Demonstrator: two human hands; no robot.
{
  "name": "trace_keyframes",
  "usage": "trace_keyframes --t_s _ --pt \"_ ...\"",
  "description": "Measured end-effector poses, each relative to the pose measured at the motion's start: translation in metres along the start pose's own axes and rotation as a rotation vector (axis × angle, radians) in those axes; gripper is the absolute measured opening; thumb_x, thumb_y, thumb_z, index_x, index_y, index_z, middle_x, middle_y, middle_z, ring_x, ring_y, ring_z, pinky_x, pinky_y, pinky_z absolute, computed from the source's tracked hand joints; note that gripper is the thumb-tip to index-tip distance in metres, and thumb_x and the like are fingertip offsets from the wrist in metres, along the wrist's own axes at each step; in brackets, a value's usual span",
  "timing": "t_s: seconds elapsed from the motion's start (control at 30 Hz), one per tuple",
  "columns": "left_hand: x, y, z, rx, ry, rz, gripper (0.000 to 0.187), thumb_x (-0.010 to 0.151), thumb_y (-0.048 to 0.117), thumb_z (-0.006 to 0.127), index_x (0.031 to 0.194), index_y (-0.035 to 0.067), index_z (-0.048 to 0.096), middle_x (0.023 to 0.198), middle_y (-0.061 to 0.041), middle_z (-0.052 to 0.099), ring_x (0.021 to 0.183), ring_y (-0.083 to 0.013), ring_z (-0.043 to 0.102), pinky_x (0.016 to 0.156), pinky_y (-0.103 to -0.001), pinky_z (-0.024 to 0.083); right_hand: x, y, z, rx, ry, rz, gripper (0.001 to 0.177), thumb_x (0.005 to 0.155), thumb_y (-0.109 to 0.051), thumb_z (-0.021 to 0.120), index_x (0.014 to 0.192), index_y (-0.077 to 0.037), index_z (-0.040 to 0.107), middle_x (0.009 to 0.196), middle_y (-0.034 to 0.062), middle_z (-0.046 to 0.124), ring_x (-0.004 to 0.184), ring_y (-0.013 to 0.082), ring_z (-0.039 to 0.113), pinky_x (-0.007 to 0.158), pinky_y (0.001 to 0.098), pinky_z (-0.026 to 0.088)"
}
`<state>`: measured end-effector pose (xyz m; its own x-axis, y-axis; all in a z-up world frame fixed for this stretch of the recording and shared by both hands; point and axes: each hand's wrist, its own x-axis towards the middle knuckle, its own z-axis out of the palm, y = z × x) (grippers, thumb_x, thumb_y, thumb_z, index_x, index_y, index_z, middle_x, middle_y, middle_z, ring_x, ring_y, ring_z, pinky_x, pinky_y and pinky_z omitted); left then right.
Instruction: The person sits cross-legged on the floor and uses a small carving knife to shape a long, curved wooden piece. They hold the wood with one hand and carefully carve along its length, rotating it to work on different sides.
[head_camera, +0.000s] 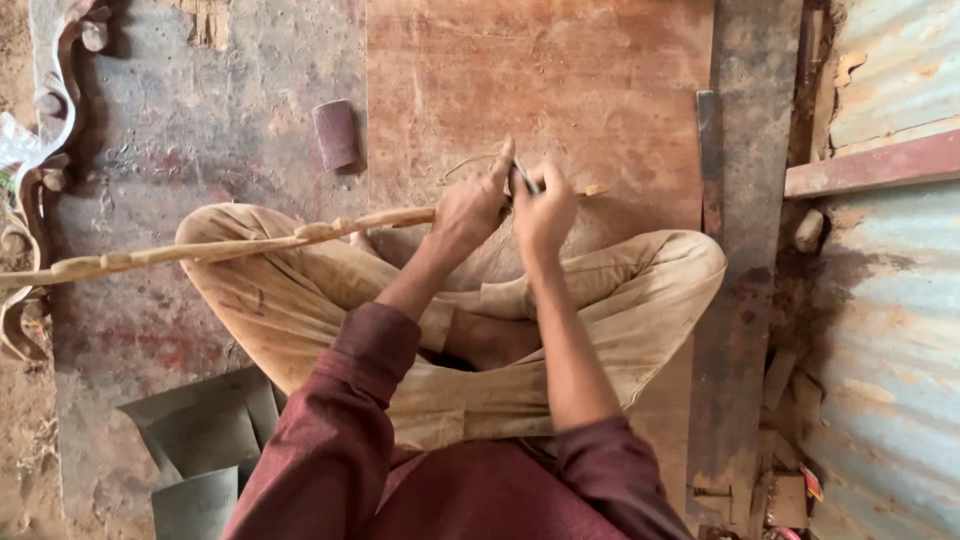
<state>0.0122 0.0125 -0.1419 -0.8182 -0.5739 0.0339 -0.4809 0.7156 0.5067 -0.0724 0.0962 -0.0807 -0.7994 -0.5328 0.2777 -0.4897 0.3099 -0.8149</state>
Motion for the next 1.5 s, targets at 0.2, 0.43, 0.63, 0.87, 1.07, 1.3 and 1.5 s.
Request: trace_keyframes --t_s 0.2,0.43,0.63,0.87,1.07,1.3,1.5 --pt "0.011 -0.01 -0.007 -0.084 0.0 0.007 0.085 0.095 0.021 0.071 0.164 0.005 0.023 0.077 -0.022 0.07 0.067 -0.0408 0.067 0.059 -0.053 0.051 0.007 -0.003 0.012 -0.002 0.119 -0.057 0.026 0.085 -0.008 0.083 0.076 -0.004 0.059 0.066 0.0117 0.061 0.059 0.025 0.057 0.056 0.0391 0.047" --pt "0.015 -0.006 -0.023 0.007 0.042 0.084 0.095 0.082 0.017 0.081 0.161 0.009 0.029 0.077 -0.02 0.068 0.061 -0.0371 0.066 0.053 -0.048 0.052 -0.01 0.042 0.03 0.238 0.139 0.14 0.038 0.093 -0.017 0.082 0.075 -0.001 0.052 0.063 0.0024 0.049 0.061 0.0121 0.042 0.056 0.0338 0.038" --pt "0.012 0.0 -0.017 -0.086 0.049 0.074 0.09 0.1 0.027 0.077 0.165 0.0 0.022 0.073 -0.015 0.066 0.059 -0.031 0.064 0.049 -0.046 0.05 -0.047 0.034 -0.021 0.146 0.052 0.345 0.041 0.089 -0.019 0.084 0.071 -0.004 0.05 0.062 -0.001 0.048 0.062 0.0072 0.04 0.055 0.0298 0.037" --pt "0.006 -0.001 -0.018 0.004 -0.144 -0.069 0.098 0.085 0.015 0.082 0.164 0.006 0.024 0.082 -0.023 0.071 0.067 -0.0362 0.068 0.056 -0.048 0.053 -0.008 0.035 0.009 0.357 0.078 0.282 0.043 0.092 -0.024 0.083 0.074 -0.004 0.05 0.067 -0.0017 0.046 0.066 0.0079 0.041 0.059 0.0293 0.037" --pt "0.01 -0.003 -0.029 -0.097 -0.06 0.01 0.096 0.088 0.006 0.077 0.166 0.001 0.022 0.095 -0.022 0.073 0.075 -0.035 0.071 0.061 -0.046 0.056 -0.05 0.05 -0.001 0.436 0.037 0.592 0.037 0.088 -0.022 0.084 0.07 -0.006 0.056 0.069 -0.0059 0.052 0.065 0.0059 0.046 0.057 0.027 0.041" --pt "0.014 0.005 -0.035 0.041 0.035 0.091 0.098 0.077 0.014 0.086 0.158 0.002 0.033 0.087 -0.026 0.07 0.072 -0.0391 0.068 0.057 -0.048 0.054 -0.025 0.041 0.009 0.712 0.138 0.426 0.042 0.091 -0.022 0.086 0.073 -0.005 0.052 0.067 -0.0051 0.05 0.064 0.007 0.039 0.056 0.0271 0.031" --pt "0.011 0.017 -0.048 0.032 -0.222 -0.102 0.089 0.09 0.004 0.076 0.165 0.008 0.03 0.087 -0.024 0.071 0.072 -0.0378 0.071 0.062 -0.049 0.055 -0.047 0.042 0.004 0.271 0.058 0.518 0.046 0.087 -0.029 0.089 0.067 -0.006 0.055 0.063 -0.0047 0.047 0.063 0.0072 0.04 0.056 0.0279 0.037"
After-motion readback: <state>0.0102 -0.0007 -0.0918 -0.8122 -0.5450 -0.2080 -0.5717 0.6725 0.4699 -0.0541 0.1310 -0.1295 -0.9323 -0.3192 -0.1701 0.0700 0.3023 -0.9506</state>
